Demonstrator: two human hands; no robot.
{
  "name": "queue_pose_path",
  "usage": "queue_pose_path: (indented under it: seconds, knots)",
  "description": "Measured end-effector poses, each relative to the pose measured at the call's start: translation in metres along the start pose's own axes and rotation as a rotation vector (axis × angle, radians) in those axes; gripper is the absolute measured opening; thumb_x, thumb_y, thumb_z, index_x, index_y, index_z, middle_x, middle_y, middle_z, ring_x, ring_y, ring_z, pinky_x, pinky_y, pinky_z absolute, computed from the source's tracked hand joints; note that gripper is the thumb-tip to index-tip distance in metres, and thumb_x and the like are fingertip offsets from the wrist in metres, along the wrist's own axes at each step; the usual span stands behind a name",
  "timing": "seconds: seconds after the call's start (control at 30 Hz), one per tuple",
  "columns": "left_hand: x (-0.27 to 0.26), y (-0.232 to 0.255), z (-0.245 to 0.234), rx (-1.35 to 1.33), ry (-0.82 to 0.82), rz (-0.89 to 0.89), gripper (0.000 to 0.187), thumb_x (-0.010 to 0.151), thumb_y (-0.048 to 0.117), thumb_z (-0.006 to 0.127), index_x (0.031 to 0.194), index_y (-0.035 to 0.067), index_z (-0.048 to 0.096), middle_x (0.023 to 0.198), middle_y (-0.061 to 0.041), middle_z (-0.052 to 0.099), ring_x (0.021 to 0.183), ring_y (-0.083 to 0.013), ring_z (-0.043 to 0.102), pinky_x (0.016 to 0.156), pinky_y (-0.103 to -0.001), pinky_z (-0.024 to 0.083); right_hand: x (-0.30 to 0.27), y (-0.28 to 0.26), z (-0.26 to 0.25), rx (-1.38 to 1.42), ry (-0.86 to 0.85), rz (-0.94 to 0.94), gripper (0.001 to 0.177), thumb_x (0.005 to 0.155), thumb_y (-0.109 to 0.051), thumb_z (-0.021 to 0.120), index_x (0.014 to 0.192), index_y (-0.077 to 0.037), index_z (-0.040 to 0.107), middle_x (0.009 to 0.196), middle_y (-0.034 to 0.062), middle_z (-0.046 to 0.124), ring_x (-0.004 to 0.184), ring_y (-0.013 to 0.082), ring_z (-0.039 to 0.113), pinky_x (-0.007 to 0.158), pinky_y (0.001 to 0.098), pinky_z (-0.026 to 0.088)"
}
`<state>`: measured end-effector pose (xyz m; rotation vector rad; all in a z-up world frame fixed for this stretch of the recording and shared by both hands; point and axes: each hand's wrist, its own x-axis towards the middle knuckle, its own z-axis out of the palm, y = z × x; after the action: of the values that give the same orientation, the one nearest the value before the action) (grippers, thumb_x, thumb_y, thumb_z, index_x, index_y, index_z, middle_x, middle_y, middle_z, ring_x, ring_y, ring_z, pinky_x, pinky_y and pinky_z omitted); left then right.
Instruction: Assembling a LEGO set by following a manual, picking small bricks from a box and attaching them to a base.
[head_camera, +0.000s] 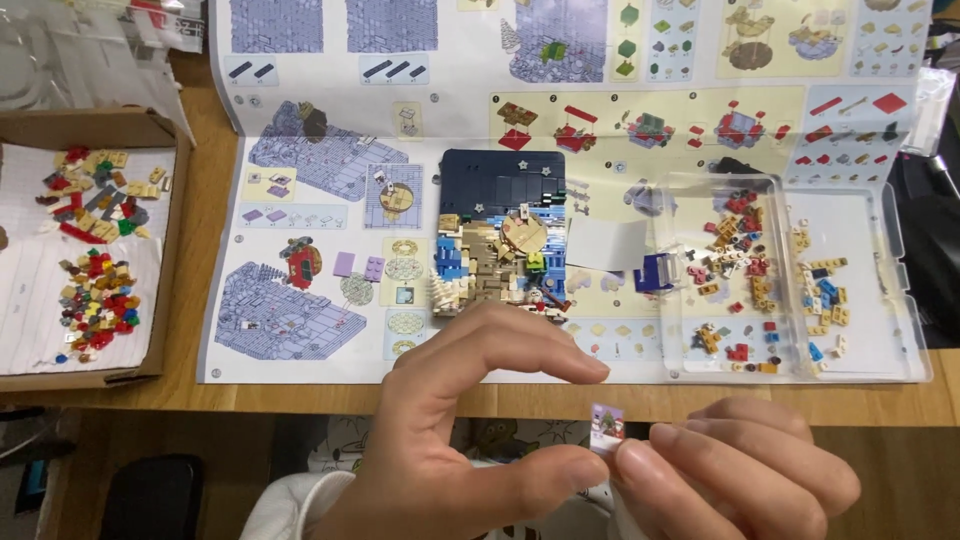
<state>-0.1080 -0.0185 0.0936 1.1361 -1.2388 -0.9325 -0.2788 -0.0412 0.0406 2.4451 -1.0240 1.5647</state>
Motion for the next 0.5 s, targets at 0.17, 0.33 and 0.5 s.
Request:
queue_pose_path:
  seconds: [0.17, 0.33, 0.5]
  knots:
    - [-0.003, -0.009, -0.006, -0.05, 0.03, 0.063, 0.025, 0.08, 0.027, 0.073, 0.1, 0.013, 0.065, 0.098, -0.003, 0.072, 0.098, -0.0174, 0.07, 0.096, -0.032, 0.055, 0.001, -0.01, 0.009, -0.003, 0.011, 0.048, 0.014, 0.095, -0.02, 0.061, 0.107, -0.013, 0.059, 0.101, 0.0004, 0.052, 0.095, 0.0154, 0.045, 0.076, 0.031, 0.049]
    - [-0.003, -0.012, -0.008, -0.056, 0.063, 0.168, 0.022, 0.083, 0.025, 0.073, 0.099, 0.013, 0.063, 0.097, -0.003, 0.072, 0.095, -0.0191, 0.072, 0.094, -0.032, 0.058, 0.0, -0.003, 0.014, 0.025, 0.016, -0.026, 0.011, 0.095, -0.017, 0.06, 0.105, -0.013, 0.06, 0.099, 0.0009, 0.051, 0.093, 0.0153, 0.045, 0.073, 0.03, 0.048]
    - [0.0, -0.011, -0.006, 0.078, 0.17, 0.307, 0.022, 0.089, 0.032, 0.063, 0.093, 0.011, 0.062, 0.091, -0.007, 0.073, 0.088, -0.021, 0.074, 0.091, -0.035, 0.062, -0.003, 0.016, 0.006, 0.063, -0.11, -0.09, 0.028, 0.088, -0.025, 0.075, 0.108, -0.015, 0.059, 0.1, -0.0016, 0.054, 0.093, 0.0135, 0.048, 0.072, 0.0257, 0.052]
